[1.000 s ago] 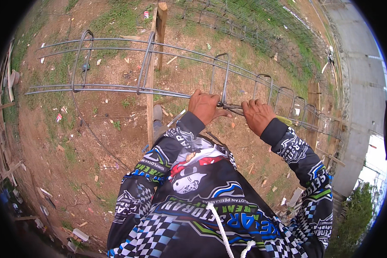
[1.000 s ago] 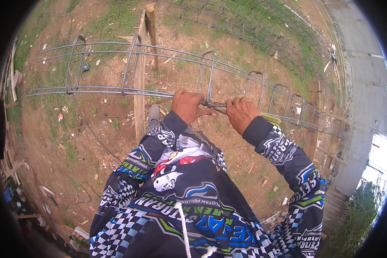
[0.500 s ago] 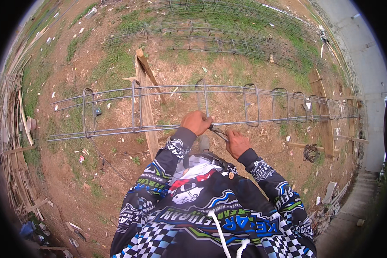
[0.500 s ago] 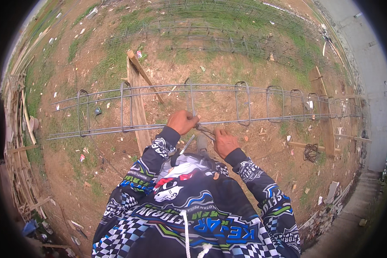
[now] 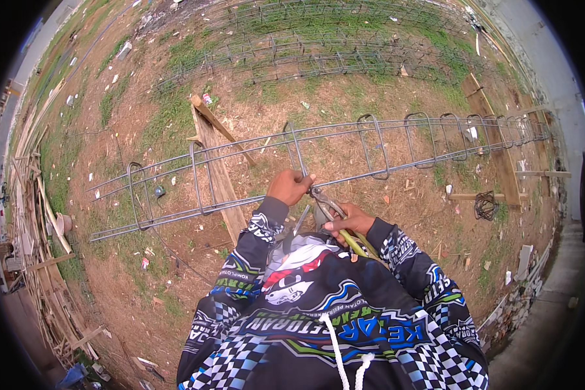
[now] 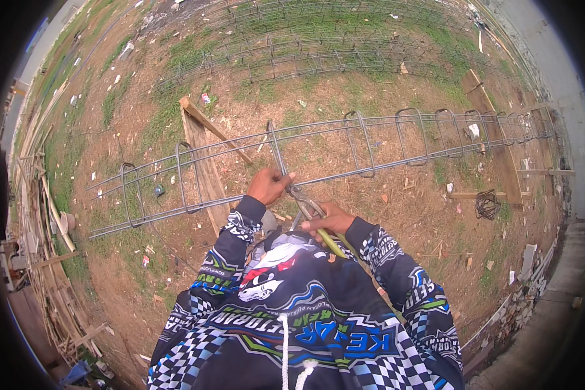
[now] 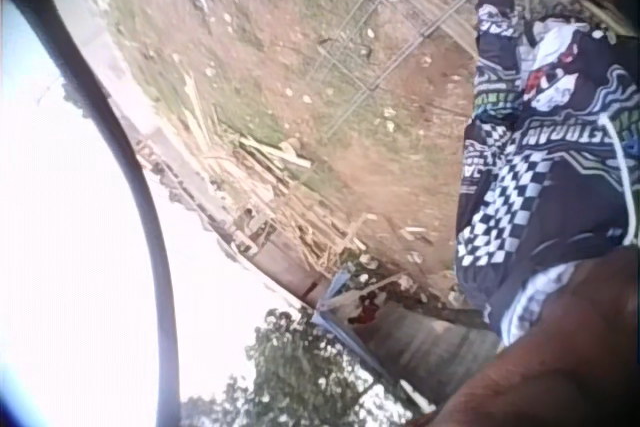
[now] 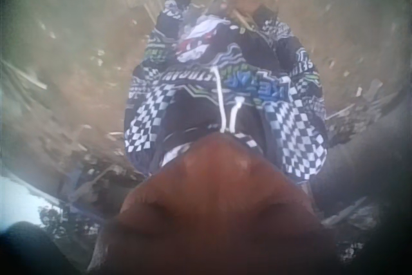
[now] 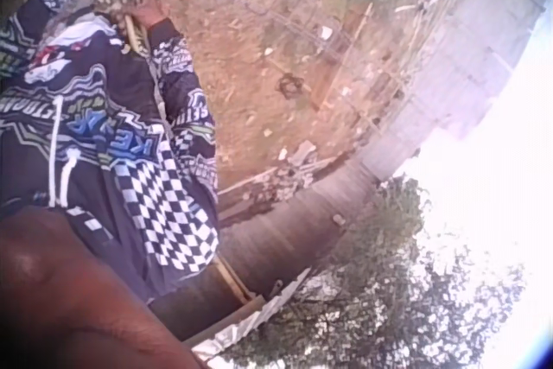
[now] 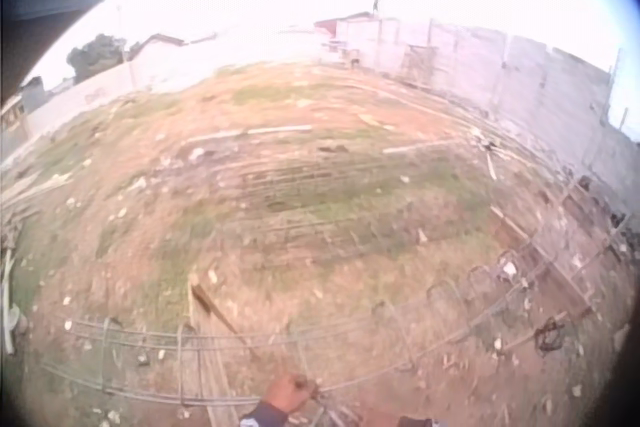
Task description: The person uses pliers to bend and secure metal wires on a wire mesh frame resting on wooden supports. They repeatedly clamp and twist wire segments to join them, moving along the frame to complete multiple joints.
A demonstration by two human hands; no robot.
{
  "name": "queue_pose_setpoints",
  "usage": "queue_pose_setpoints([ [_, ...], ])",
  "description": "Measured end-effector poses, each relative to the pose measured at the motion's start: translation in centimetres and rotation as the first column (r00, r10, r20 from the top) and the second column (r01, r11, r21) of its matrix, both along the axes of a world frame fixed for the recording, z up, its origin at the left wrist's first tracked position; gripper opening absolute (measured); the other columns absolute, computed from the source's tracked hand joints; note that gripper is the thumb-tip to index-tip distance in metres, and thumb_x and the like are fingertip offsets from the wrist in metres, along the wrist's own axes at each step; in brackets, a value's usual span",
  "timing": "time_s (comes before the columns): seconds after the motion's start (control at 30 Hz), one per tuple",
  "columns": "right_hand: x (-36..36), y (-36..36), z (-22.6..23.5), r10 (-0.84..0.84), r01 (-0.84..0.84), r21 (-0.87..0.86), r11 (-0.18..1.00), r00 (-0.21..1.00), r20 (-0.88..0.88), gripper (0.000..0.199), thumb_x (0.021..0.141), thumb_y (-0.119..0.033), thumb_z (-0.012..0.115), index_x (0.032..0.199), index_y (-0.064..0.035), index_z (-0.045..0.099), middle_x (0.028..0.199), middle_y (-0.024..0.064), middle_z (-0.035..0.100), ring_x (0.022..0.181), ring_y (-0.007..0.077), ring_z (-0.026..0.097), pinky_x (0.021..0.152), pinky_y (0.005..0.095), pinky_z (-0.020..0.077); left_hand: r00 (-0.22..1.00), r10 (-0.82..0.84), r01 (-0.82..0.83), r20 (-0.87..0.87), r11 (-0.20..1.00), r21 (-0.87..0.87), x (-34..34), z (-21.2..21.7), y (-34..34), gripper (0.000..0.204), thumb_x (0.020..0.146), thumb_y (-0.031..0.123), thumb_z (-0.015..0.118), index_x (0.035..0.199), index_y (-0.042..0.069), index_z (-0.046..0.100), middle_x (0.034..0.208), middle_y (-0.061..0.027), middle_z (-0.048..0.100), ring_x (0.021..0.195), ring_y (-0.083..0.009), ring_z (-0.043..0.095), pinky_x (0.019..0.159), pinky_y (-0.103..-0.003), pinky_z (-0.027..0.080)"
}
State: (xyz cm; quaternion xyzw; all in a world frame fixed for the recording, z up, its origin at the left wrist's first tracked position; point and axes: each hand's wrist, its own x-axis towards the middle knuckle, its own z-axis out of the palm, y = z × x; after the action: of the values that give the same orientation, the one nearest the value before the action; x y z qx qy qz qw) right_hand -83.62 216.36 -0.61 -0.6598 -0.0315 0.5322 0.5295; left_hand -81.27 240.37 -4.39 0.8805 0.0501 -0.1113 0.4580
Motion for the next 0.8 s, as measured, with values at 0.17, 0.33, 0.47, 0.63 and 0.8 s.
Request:
queue_pose_setpoints([
  [0.17, -0.5, -0.4, -0.2, -0.046, 0.051, -0.039, 0.998, 0.992, 0.121, 0.059, 0.081, -0.023, 0.077, 0.127, -0.0018, 0.049, 0.091, 0.0119, 0.064, 0.069, 0.0235, 0.068, 0.057, 0.0361, 0.054, 1.0, -0.016, 0.016, 0.003, 0.998, 0.053, 0.2, 0.2, -0.1, 0.056, 0.086, 0.046, 0.067, 0.064, -0.005, 0.063, 0.053, -0.0217, 0.05, 0.052, -0.0355, 0.05, 0.055, -0.047, 0.041],
  [0.33, -3.6, -0.4, 0.7, 0.386, 0.16, -0.535, 0.83, 0.527, 0.757, 0.059, 0.091, -0.035, 0.062, 0.138, -0.0046, 0.045, 0.113, 0.0231, 0.058, 0.103, 0.0406, 0.06, 0.088, 0.0506, 0.0478, 0.998, -0.009, 0.005, 0.063, 0.998, 0.07, -0.2, -0.3, -0.1, 0.055, 0.087, 0.043, 0.066, 0.063, -0.006, 0.062, 0.053, -0.0228, 0.05, 0.05, -0.0373, 0.051, 0.054, -0.048, 0.04],
  [0.47, -3.8, -1.1, -3.5, 0.347, 0.203, -0.465, 0.862, 0.433, 0.832, 0.058, 0.091, -0.037, 0.063, 0.137, -0.0064, 0.046, 0.11, 0.0209, 0.059, 0.099, 0.0391, 0.061, 0.084, 0.049, 0.0494, 0.993, -0.022, 0.005, 0.118, 0.989, 0.149, -0.6, -0.3, -0.9, 0.051, 0.087, 0.042, 0.065, 0.068, -0.004, 0.065, 0.058, -0.0251, 0.056, 0.055, -0.0412, 0.056, 0.057, -0.049, 0.044],
  [0.63, -2.1, -1.2, -7.4, 0.214, 0.172, -0.303, 0.937, 0.4, 0.891, 0.054, 0.093, -0.039, 0.061, 0.134, -0.0073, 0.048, 0.107, 0.0182, 0.06, 0.099, 0.0382, 0.061, 0.082, 0.0477, 0.0505, 0.996, 0.012, -0.025, 0.087, 0.989, 0.143, -0.5, -0.4, -1.3, 0.048, 0.089, 0.043, 0.064, 0.077, -0.003, 0.07, 0.061, -0.0212, 0.06, 0.056, -0.0391, 0.059, 0.058, -0.046, 0.046],
  [0.8, -2.8, -1.4, -1.5, 0.361, 0.101, -0.478, 0.872, 0.527, 0.769, 0.056, 0.093, -0.041, 0.062, 0.135, -0.0067, 0.047, 0.108, 0.0219, 0.06, 0.097, 0.0411, 0.062, 0.08, 0.0483, 0.0518, 0.951, -0.118, 0.061, -0.286, 0.978, -0.198, 0.7, 0.1, 0.5, 0.049, 0.092, 0.045, 0.062, 0.084, -0.003, 0.072, 0.06, -0.0103, 0.064, 0.055, -0.0223, 0.06, 0.057, -0.037, 0.046],
])
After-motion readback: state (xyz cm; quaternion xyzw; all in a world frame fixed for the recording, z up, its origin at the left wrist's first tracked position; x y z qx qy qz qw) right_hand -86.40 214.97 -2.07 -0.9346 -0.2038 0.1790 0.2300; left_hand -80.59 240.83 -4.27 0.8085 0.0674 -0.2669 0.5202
